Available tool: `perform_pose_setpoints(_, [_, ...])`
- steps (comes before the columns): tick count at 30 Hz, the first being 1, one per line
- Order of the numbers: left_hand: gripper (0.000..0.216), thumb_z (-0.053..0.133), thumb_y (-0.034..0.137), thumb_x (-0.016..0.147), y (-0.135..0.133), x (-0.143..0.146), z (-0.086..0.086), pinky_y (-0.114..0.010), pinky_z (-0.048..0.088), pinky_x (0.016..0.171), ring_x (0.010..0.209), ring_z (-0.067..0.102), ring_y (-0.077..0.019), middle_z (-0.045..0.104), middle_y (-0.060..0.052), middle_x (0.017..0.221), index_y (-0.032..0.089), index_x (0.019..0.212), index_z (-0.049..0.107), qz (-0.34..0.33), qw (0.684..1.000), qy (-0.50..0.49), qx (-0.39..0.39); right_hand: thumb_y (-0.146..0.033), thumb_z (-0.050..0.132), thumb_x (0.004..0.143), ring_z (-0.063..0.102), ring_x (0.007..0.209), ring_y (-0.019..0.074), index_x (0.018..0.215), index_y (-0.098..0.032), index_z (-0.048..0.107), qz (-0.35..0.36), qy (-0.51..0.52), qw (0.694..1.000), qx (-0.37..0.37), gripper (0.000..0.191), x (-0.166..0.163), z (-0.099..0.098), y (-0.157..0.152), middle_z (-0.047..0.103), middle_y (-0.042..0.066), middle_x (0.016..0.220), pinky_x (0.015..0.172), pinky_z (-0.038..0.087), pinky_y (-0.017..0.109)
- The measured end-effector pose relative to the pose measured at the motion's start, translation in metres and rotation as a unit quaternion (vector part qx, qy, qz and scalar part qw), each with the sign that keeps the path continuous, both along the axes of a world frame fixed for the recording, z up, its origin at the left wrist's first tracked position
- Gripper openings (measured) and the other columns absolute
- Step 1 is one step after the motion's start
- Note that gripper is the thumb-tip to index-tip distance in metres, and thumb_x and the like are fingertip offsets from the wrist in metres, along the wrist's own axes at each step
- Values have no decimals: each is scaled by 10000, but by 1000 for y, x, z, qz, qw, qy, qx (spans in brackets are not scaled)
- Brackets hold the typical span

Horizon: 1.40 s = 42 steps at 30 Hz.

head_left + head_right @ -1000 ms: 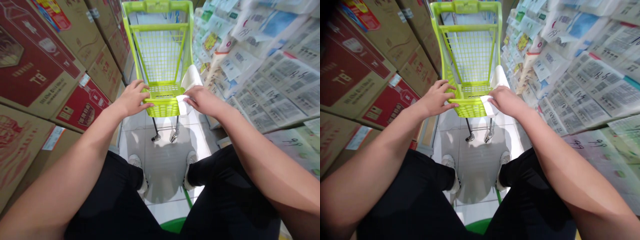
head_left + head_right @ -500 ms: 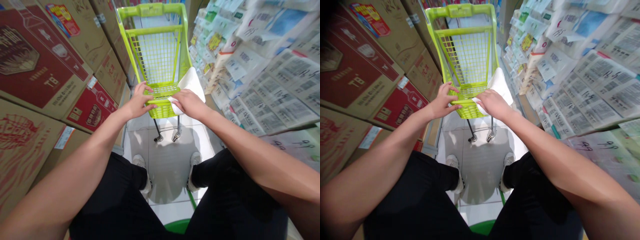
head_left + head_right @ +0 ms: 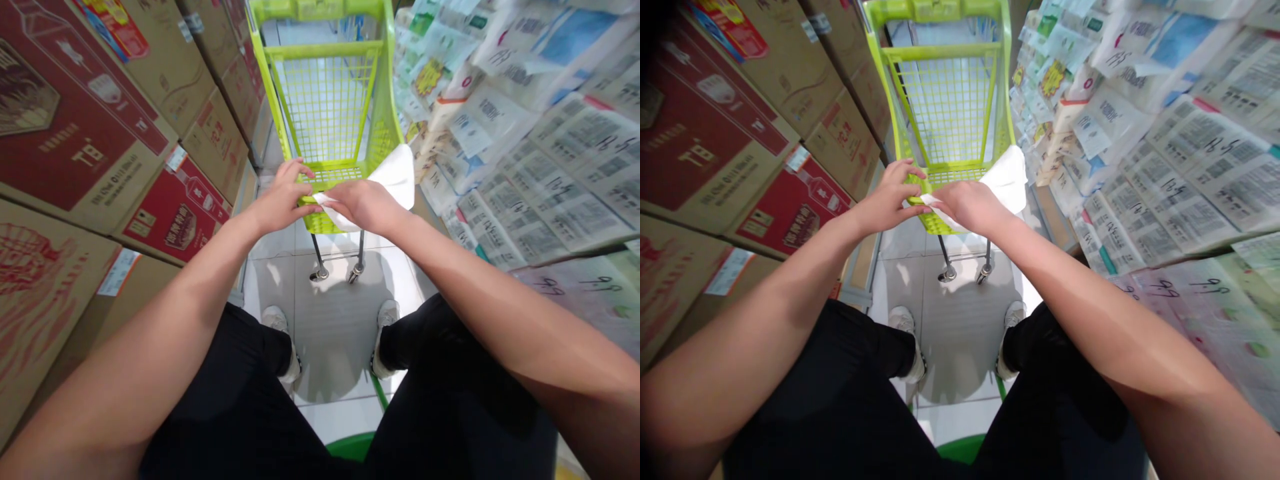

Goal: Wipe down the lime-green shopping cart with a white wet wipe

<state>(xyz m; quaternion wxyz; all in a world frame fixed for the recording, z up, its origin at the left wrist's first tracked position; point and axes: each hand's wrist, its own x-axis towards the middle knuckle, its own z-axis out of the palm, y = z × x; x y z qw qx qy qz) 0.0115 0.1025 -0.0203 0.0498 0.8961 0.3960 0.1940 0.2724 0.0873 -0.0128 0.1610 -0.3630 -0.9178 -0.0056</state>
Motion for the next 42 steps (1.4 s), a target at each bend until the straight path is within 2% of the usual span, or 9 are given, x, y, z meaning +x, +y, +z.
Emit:
perform_pose_setpoints(6, [297, 792, 491, 1011, 26, -18, 1, -730, 239, 1398, 1661, 346, -430, 632, -140, 1473, 215, 908, 754, -8, 1000, 8, -7, -638, 471, 1166, 726, 887, 325, 1199, -228, 831, -30, 30, 999, -6, 546, 50, 2, 18, 856, 138, 1043, 791, 448, 421])
perform_pose_setpoints(11, [318, 847, 519, 971, 30, -9, -8, -709, 221, 1407, 1655, 359, -423, 638, -129, 1507, 225, 895, 752, -15, 1000, -22, -1, -653, 449, 1160, 719, 837, 314, 1102, -213, 832, -43, 2, 999, -16, 586, 75, 9, 18, 828, 144, 956, 796, 442, 422])
perform_pose_setpoints(14, [377, 893, 567, 931, 26, 3, -15, -731, 211, 1408, 1657, 355, -437, 633, -112, 1520, 237, 867, 723, -20, 998, -59, 5, -595, 466, 1164, 713, 851, 295, 1050, -209, 817, -50, -25, 998, -28, 534, 74, 19, 10, 809, 132, 937, 795, 420, 398])
perform_pose_setpoints(18, [336, 858, 496, 974, 22, 9, -20, -740, 230, 1407, 1660, 355, -448, 642, -121, 1477, 234, 852, 686, -25, 997, -71, 20, -473, 434, 1183, 682, 867, 269, 1039, -188, 798, -40, -76, 996, -28, 484, 62, 27, 1, 801, 135, 991, 774, 372, 373])
perform_pose_setpoints(25, [222, 779, 422, 1027, 9, 21, -22, -747, 262, 1397, 1653, 358, -463, 617, -139, 1481, 230, 948, 702, -9, 997, -65, 45, -429, 421, 1202, 637, 868, 251, 1006, -183, 773, 4, -55, 998, -11, 473, 21, 16, 3, 784, 110, 991, 769, 335, 368])
perform_pose_setpoints(31, [203, 778, 414, 1013, 2, 15, -14, -735, 274, 1398, 1646, 371, -459, 631, -136, 1480, 233, 941, 720, -21, 998, -49, 35, -448, 414, 1214, 685, 973, 263, 1147, -200, 795, -4, -64, 997, -52, 459, -3, 17, -2, 817, 104, 1116, 795, 359, 357])
perform_pose_setpoints(34, [276, 853, 424, 952, 10, 0, -10, -723, 283, 1399, 1642, 381, -463, 665, -124, 1446, 227, 843, 693, -30, 998, -40, 28, -437, 440, 1211, 719, 1024, 277, 1268, -236, 805, -20, -55, 996, -74, 420, 9, 25, -8, 834, 100, 1198, 800, 381, 354])
perform_pose_setpoints(37, [326, 914, 407, 884, 20, -14, -7, -712, 289, 1402, 1625, 419, -457, 700, -114, 1400, 226, 793, 659, -30, 999, -37, 23, -433, 470, 1189, 742, 1049, 316, 1409, -236, 781, -56, -59, 994, -79, 429, 37, 29, -10, 839, 132, 1254, 823, 427, 378])
perform_pose_setpoints(42, [302, 900, 352, 898, 25, -25, -10, -682, 338, 1384, 1608, 469, -434, 722, -120, 1378, 226, 789, 648, -27, 998, -50, 36, -425, 425, 1179, 741, 1161, 340, 1419, -175, 756, -39, -49, 997, -48, 479, 70, 27, -7, 818, 164, 1328, 917, 476, 409])
